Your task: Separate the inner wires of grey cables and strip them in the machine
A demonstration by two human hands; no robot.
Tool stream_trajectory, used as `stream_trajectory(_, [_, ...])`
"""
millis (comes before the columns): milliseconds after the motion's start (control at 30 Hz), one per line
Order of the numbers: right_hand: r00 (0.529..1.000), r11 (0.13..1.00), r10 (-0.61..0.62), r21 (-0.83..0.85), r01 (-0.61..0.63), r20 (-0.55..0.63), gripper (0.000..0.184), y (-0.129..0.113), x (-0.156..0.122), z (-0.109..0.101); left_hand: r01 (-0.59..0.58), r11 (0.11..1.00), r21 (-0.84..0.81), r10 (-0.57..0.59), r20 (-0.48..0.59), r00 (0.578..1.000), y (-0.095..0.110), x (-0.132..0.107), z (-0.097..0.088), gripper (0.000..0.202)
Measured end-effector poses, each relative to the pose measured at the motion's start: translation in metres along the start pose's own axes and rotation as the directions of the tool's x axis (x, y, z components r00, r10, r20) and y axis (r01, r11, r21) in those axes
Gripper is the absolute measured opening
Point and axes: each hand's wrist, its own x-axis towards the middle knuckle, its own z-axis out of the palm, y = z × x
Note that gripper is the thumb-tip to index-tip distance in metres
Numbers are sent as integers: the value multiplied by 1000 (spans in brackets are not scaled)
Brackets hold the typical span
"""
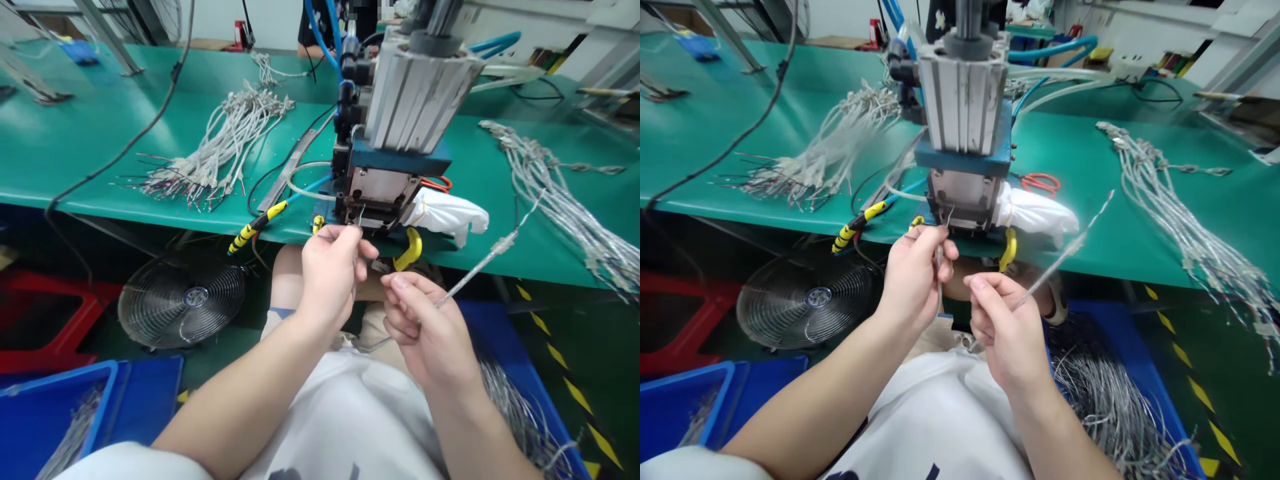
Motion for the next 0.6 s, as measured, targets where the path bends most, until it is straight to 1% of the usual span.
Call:
stream_trajectory(133, [1000, 1000, -12, 11, 12, -5, 11, -1, 2, 1, -4, 997, 71, 0, 57, 998, -1, -25, -9, 19])
stream_trajectory(233, [998, 999, -44, 9, 44, 36, 11, -4, 2, 3, -11, 992, 127, 0, 86, 996, -2, -42, -15, 21])
stream_trajectory(333, [994, 997, -77, -1, 78, 82, 12, -7, 0, 7, 20, 987, 160, -38, 105, 994, -2, -53, -18, 21])
stream_trajectory(433, [990, 995, -95, 3, 95, 102, 13, -10, -2, 12, 49, 984, 174, -70, 119, 990, -3, -58, -18, 22])
stream_trajectory(533, [990, 993, -113, -5, 114, 82, 12, -13, 1, 16, 76, 977, 198, -105, 139, 985, -5, -59, -20, 23])
stream_trajectory(600, [986, 986, -169, 3, 169, 4, 12, -16, 5, 16, 94, 973, 212, -129, 157, 979, -6, -61, -22, 23])
